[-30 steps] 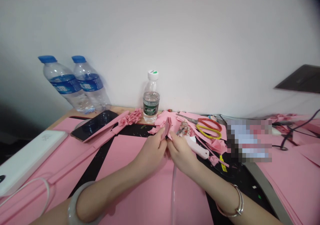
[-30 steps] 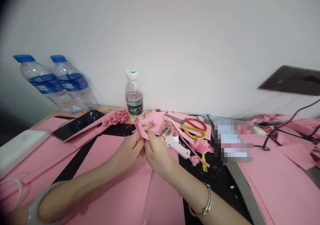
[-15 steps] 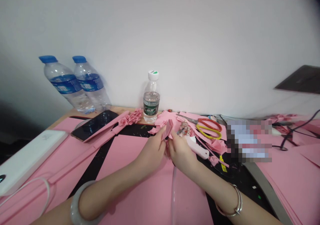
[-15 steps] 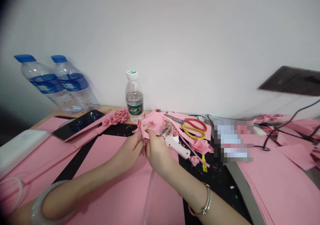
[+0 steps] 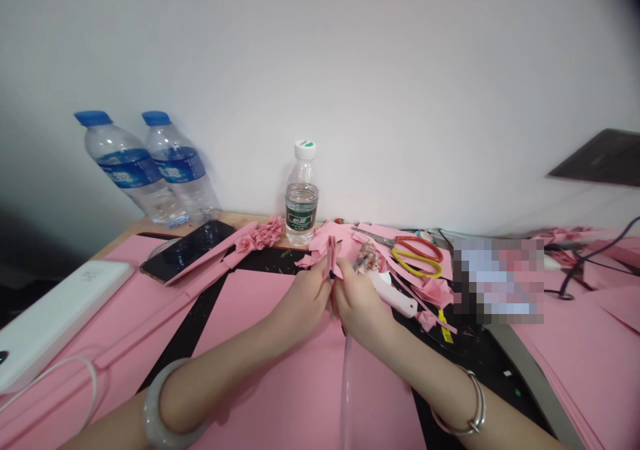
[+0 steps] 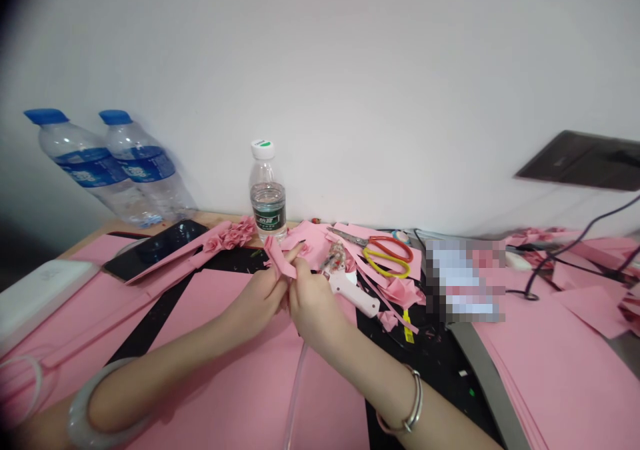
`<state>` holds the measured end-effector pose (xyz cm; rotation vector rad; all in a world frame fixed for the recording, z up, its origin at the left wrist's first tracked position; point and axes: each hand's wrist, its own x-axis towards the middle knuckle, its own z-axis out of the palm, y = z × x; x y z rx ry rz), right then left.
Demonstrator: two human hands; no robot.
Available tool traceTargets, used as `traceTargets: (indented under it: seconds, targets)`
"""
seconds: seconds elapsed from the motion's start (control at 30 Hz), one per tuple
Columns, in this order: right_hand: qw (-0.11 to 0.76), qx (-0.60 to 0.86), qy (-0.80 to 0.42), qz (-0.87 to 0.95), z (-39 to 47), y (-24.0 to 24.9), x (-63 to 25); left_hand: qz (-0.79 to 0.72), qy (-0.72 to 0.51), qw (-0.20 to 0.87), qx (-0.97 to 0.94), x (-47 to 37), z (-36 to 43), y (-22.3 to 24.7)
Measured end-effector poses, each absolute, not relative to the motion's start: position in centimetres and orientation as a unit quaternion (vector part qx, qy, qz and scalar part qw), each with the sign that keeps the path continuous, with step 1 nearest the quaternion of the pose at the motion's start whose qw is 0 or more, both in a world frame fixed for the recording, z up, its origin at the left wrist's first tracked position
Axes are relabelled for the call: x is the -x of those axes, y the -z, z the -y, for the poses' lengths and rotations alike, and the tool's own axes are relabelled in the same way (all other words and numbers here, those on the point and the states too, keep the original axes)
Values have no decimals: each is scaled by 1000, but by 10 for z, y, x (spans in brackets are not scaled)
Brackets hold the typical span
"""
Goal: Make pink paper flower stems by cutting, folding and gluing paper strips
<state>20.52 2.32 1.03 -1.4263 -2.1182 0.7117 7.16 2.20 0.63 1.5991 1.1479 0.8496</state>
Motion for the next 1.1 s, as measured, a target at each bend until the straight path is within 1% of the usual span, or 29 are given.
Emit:
traceTargets:
  seconds: [0.07,0.13,0.23,0.33,0.43,0.47,0.63,0.77,0.83,0.9,1.0,1.1]
  targets:
    - [227,520,-238,788,-23,-17,-207,-465,-356,474,-658,-71,-21,-10]
    - [209,533,-189,798,-22,-24,-209,-461,-352,466,-668,-70,-20,-15]
    - [177,548,-124,808,-21,-30,-210,-471,-302,454,-694,-67,-18,-23]
    - [152,541,-112,820,-22,-31,-211,-490,-277,420,-712,-65,-16,-31]
    - [159,547,-161,806,-21,-31,-211,-538,-262,349,-721,-65,-13,-38]
    - [162,549,-179,800,-21,-31,-211,-549,-252,341,-721,-66,-12,-40]
    - [164,539,-205,800,-19,-34,-209,-545,-218,394,-708,-71,-10,-41]
    - [172,542,-201,798,-18,-29,-208,-520,-247,430,-695,-70,-14,-32]
    - [194,546,-205,789,-20,-26,-209,-501,-276,425,-702,-68,-16,-28]
    - [241,548,-220,770,-22,-26,-211,-484,-304,416,-707,-66,-17,-27]
    - [315,551,-300,712,-28,-29,-215,-484,-307,413,-708,-63,-16,-25]
    - [334,545,-428,639,-33,-33,-219,-466,-295,431,-715,-61,-14,-17]
